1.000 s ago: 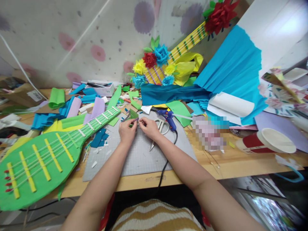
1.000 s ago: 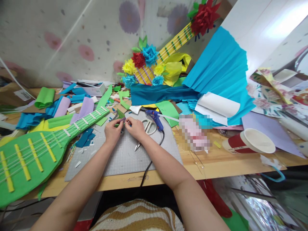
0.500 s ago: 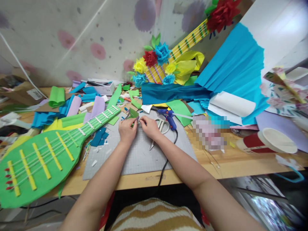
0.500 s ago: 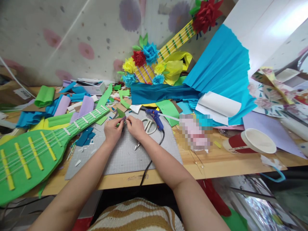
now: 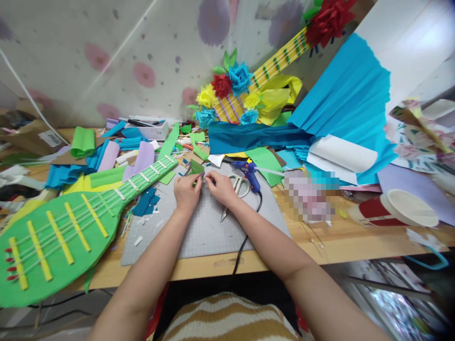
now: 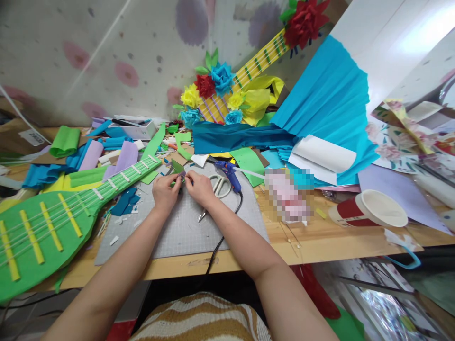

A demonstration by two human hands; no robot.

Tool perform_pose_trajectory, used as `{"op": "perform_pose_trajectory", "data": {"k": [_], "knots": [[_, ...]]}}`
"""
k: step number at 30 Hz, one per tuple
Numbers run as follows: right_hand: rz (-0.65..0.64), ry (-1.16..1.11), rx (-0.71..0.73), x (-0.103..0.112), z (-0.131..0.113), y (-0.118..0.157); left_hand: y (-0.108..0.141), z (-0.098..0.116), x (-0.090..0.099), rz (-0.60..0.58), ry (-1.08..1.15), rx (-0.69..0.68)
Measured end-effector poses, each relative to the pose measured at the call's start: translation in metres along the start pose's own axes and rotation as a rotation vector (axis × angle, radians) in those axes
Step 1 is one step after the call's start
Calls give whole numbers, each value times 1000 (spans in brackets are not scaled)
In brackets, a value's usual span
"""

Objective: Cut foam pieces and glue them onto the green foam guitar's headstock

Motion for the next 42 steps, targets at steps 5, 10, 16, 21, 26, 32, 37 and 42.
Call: {"op": "perform_pose_trajectory", "data": {"k": [5, 10, 16, 21, 26, 32, 37, 42], "knots": [[-3, 1, 0, -1, 0, -1, 0, 1, 1, -5, -16, -11], [-10, 66, 3, -1, 0, -1, 1, -1, 0, -7, -57, -80], [-5, -3, -5, 0, -2, -4, 2, 1, 3, 14, -108, -119], [-345, -608, -330, -4, 4, -16, 3, 3, 4, 26, -121, -157], [-276, -484, -248, -1, 3, -15, 3, 3, 3, 33, -124, -181], [-12, 157, 120, 4, -6, -5, 2, 4, 5, 32, -141, -181], [-273, -440, -234, 1, 2, -17, 3, 3, 5, 40, -149, -210], [-433, -682, -363, 2, 3, -18, 4, 2, 4, 41, -155, -233]]}}
Point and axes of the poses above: each hand's wrist, its own y-axis away from the middle knuckle, its own x-axis out of the back of the hand, z = x × y, the point moved 1 cm from there along -y, towards the middle knuckle, and after that the axes turned 7 degrees about y, right-handed, at the moved point
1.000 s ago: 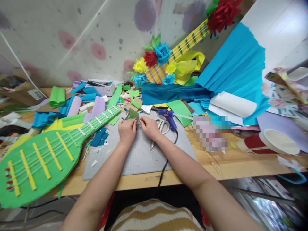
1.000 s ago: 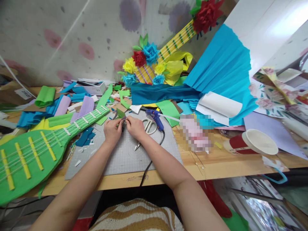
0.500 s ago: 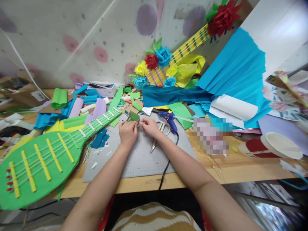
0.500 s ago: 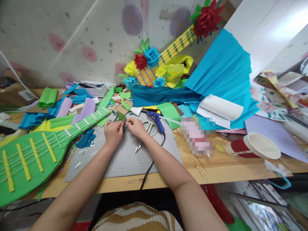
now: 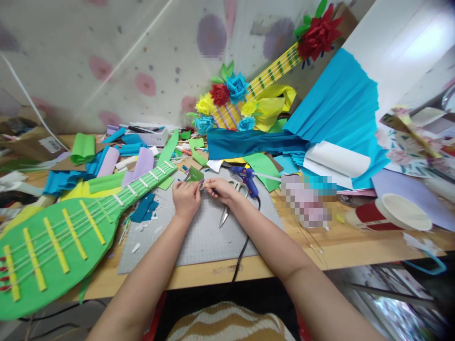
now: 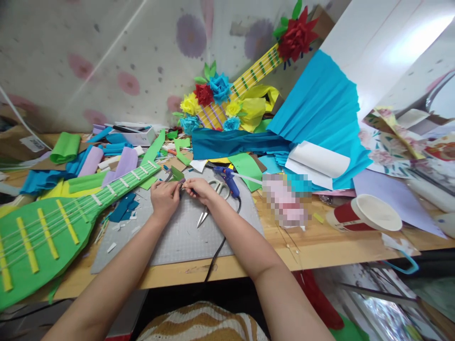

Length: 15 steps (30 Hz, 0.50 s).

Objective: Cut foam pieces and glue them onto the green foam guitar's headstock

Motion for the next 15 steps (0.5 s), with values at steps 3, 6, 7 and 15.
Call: {"op": "perform_pose_trajectory", "data": {"k": [3, 6, 7, 15], "knots": [[247, 432, 252, -1, -1, 8, -1, 0, 1, 12, 2, 9], [377, 826, 447, -6, -1, 14, -1, 0, 2, 12, 1, 30], [386, 869, 453, -7, -1, 15, -2, 0, 3, 6, 3, 39], [24, 16, -29, -5, -3, 2, -1, 2, 5, -32, 15, 47]]}}
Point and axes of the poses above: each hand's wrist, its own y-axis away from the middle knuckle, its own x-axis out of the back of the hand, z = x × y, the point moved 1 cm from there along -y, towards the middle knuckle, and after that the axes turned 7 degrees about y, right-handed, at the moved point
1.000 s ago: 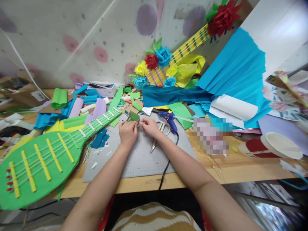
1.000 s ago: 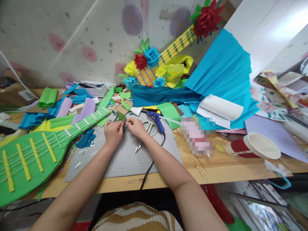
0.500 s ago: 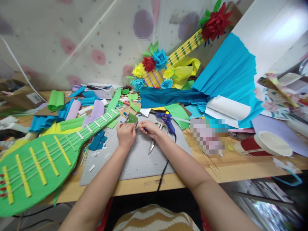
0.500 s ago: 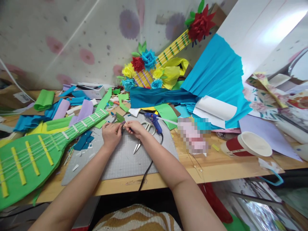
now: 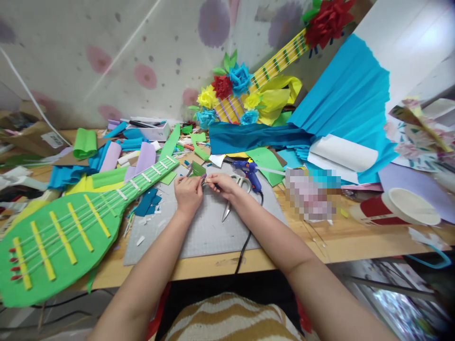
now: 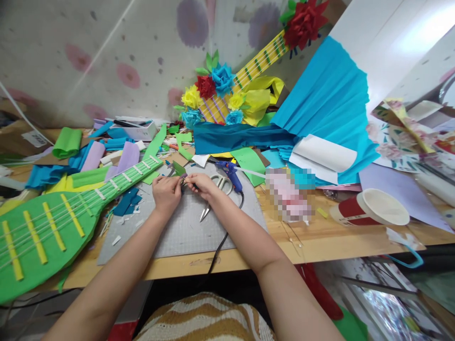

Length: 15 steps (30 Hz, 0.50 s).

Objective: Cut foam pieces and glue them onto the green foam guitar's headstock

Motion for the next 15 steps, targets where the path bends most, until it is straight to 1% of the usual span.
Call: {"op": "perform_pose_trajectory", "data": {"k": [1, 2, 3, 4, 6, 7, 8, 9, 10, 11, 12, 13, 14, 15], "knots": [[-31, -39, -31, 1, 0, -1, 0, 0, 0, -3, 5, 0], [-26, -20, -27, 1, 0, 0, 0, 1, 0, -7, 11, 1], [19, 56, 15, 2, 0, 1, 0, 1, 0, -12, 18, 2], [94, 180, 91, 3, 0, 3, 0, 1, 0, -15, 23, 4], [258, 502, 292, 3, -1, 8, 0, 1, 0, -16, 24, 8], [315, 655, 390, 2, -1, 11, 0, 0, 0, -14, 21, 10], [346, 775, 462, 1, -1, 14, 0, 0, 0, -11, 17, 12], [361, 848, 501, -1, -1, 16, 0, 0, 0, -7, 14, 11], [369, 866, 508, -2, 0, 16, 0, 0, 0, -4, 10, 10], [378, 829, 492, -3, 0, 16, 0, 0, 0, -1, 6, 8], [377, 740, 448, -3, 0, 14, 0, 0, 0, 4, 2, 5], [353, 608, 371, -3, 0, 12, 0, 0, 0, 9, -3, 0], [298, 447, 273, -3, 0, 8, 0, 0, 0, 13, -8, -6], [214, 277, 167, -2, 0, 5, 0, 0, 0, 16, -13, -11]]}}
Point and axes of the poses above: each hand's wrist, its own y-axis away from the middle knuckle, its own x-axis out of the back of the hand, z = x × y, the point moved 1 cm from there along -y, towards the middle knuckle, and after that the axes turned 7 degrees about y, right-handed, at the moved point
